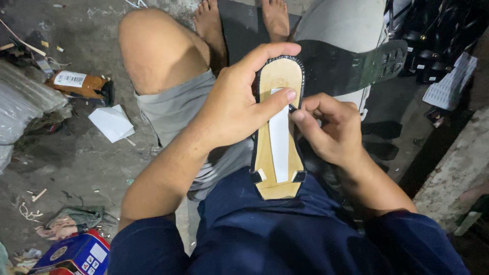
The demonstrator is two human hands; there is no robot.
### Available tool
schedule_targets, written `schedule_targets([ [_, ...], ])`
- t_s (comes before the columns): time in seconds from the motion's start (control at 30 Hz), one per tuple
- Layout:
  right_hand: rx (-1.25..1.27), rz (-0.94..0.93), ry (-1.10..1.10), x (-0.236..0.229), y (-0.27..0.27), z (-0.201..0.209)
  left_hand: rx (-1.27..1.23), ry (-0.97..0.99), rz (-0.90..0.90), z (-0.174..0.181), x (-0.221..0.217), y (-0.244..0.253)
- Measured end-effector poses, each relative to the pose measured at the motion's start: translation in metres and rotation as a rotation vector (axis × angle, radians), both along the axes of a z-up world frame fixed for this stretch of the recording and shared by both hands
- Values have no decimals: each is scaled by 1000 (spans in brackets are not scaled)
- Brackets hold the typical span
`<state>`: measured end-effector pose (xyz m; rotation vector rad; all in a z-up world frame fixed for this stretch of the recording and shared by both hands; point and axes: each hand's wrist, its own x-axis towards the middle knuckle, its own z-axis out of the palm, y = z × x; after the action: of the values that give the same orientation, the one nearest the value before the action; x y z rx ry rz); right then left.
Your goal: The person assembles black sandals by attaching straps to the sole using a handheld tool. They work on multiple sandals one at a time, pressing the straps into place and then placing the finished items on the floor.
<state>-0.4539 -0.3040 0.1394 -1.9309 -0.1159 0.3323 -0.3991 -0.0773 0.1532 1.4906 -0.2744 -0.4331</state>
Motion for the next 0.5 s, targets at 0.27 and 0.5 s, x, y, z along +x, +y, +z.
schedule_targets([
  [0.27,406,-92,301,3,-10,-2,-204,255,-6,-9,-15,2],
  [0.5,337,-118,293,5,-16,-6,-20,235,-47,-12,-31,17],
])
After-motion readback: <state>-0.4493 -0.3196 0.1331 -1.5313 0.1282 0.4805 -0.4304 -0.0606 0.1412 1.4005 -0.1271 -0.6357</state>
